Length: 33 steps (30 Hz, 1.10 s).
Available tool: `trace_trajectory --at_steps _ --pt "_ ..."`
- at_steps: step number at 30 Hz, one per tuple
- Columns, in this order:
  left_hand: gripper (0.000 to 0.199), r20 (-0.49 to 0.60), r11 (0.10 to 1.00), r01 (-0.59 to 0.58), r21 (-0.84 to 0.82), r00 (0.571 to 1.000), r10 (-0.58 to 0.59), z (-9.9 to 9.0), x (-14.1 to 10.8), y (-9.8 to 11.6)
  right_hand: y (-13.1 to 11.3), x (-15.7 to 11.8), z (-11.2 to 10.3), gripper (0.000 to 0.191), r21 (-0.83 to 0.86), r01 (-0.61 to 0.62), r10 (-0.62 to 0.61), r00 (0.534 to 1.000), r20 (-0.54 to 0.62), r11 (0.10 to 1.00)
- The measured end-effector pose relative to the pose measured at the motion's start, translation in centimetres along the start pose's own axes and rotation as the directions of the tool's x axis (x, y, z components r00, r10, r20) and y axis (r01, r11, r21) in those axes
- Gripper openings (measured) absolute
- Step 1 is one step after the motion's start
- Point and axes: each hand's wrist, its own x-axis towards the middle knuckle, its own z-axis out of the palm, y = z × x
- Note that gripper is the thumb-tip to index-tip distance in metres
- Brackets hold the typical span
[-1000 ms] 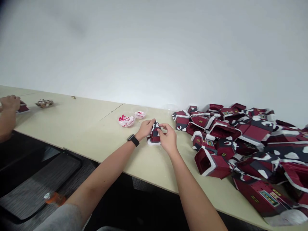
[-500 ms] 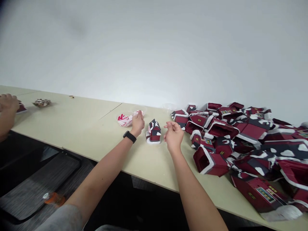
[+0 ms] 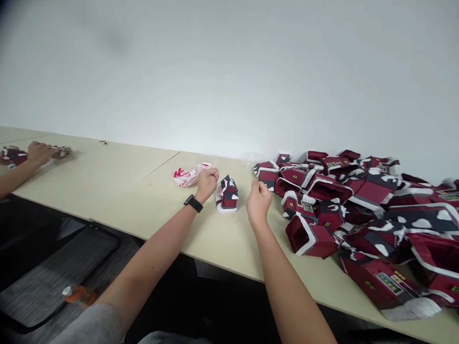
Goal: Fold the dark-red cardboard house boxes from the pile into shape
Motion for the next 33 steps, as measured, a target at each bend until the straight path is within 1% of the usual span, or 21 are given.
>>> trace_trajectory --at_steps 4,8,10,12,14,16,17,18,19,20,21,22,23,25,26,27,28,29,31,32,33 --pt "0.027 -0.039 0.997 -0.056 0.051 0.998 0.058 0.1 -0.3 0.1 1.1 0.6 0.1 0.013 -0.049 0.067 -0.069 0.996 -0.053 0.997" --pt "0.04 -0.118 0.982 -0.061 0.178 0.989 0.083 0.4 -0.2 0.3 1.3 0.7 0.2 0.033 0.002 0.088 -0.088 0.996 0.002 0.996" --pt "0.033 -0.139 0.979 -0.092 0.18 0.983 0.117 0.5 0.0 0.9 1.1 0.7 0.2 0.033 -0.002 0.108 -0.108 0.994 -0.007 0.994" --pt "0.013 -0.147 0.98 -0.146 0.132 0.975 0.165 0.7 0.0 2.5 0.8 0.6 0.1 0.029 0.002 0.106 -0.106 0.994 -0.006 0.994" --pt "0.012 -0.117 0.988 -0.15 0.031 0.981 0.153 0.9 -1.0 5.2 0.6 0.5 0.0 0.023 0.036 0.078 -0.079 0.997 0.021 0.996" --pt "0.008 0.068 0.99 -0.055 -0.129 0.996 0.065 1.3 -3.5 8.5 0.5 0.5 0.1 0.018 0.07 0.059 -0.062 0.997 0.041 0.996" --pt "0.01 0.277 0.976 0.044 -0.213 0.961 0.017 1.4 -5.2 10.2 0.5 0.4 0.2 0.017 0.077 0.057 -0.06 0.997 0.043 0.995" --pt "0.015 0.514 0.953 0.167 -0.255 0.858 -0.013 1.6 -7.0 11.6 0.5 0.5 0.2 0.016 0.079 0.054 -0.057 0.997 0.043 0.995" --pt "0.022 0.729 0.928 0.28 -0.247 0.684 -0.012 1.7 -8.9 12.8 0.5 0.5 0.3 0.016 0.076 0.044 -0.048 0.998 0.042 0.996" --pt "0.029 0.89 0.916 0.35 -0.195 0.456 0.016 1.8 -10.7 13.5 0.5 0.5 0.3 0.016 0.07 0.034 -0.037 0.998 0.042 0.997" --pt "0.033 0.947 0.921 0.358 -0.155 0.32 0.035 2.0 -12.1 13.7 0.5 0.6 0.3 0.018 0.066 0.022 -0.025 0.999 0.041 0.998" --pt "0.041 0.952 0.93 0.341 -0.14 0.306 0.031 2.1 -13.3 13.6 0.4 0.7 0.3 0.019 0.064 0.012 -0.015 0.999 0.035 0.998" --pt "0.048 0.907 0.943 0.301 -0.142 0.42 0.003 2.1 -14.0 13.3 0.3 0.8 0.2 0.019 0.062 0.006 -0.007 1.0 0.027 0.998" --pt "0.049 0.598 0.975 0.178 -0.131 0.799 -0.066 2.1 -14.5 12.2 0.1 1.1 0.1 0.02 0.059 -0.017 0.017 1.0 0.007 0.998" --pt "0.045 0.4 0.984 0.135 -0.116 0.913 -0.078 1.9 -14.5 11.7 0.0 1.1 0.1 0.02 0.056 -0.031 0.031 1.0 -0.004 0.998" --pt "0.04 0.286 0.986 0.123 -0.116 0.955 -0.085 1.7 -14.5 11.4 -0.1 1.2 0.1 0.02 0.051 -0.043 0.044 0.999 -0.011 0.998" --pt "0.036 0.309 0.979 0.146 -0.141 0.946 -0.097 1.6 -14.5 11.3 -0.2 1.2 0.1 0.02 0.048 -0.054 0.054 0.998 -0.011 0.997" --pt "0.036 0.445 0.964 0.201 -0.176 0.889 -0.104 1.4 -14.5 11.3 -0.3 1.1 0.2 0.021 0.045 -0.06 0.06 0.998 -0.006 0.997" --pt "0.04 0.728 0.929 0.32 -0.188 0.68 -0.087 1.3 -14.8 11.7 -0.5 0.9 0.3 0.022 0.045 -0.067 0.066 0.998 0.01 0.997" --pt "0.045 0.764 0.929 0.328 -0.168 0.639 -0.088 1.4 -14.9 11.9 -0.6 0.8 0.4 0.022 0.044 -0.073 0.073 0.997 0.016 0.996" --pt "0.051 0.719 0.945 0.293 -0.145 0.688 -0.103 1.5 -15.0 12.0 -0.8 0.7 0.4 0.022 0.044 -0.08 0.08 0.997 0.016 0.996"
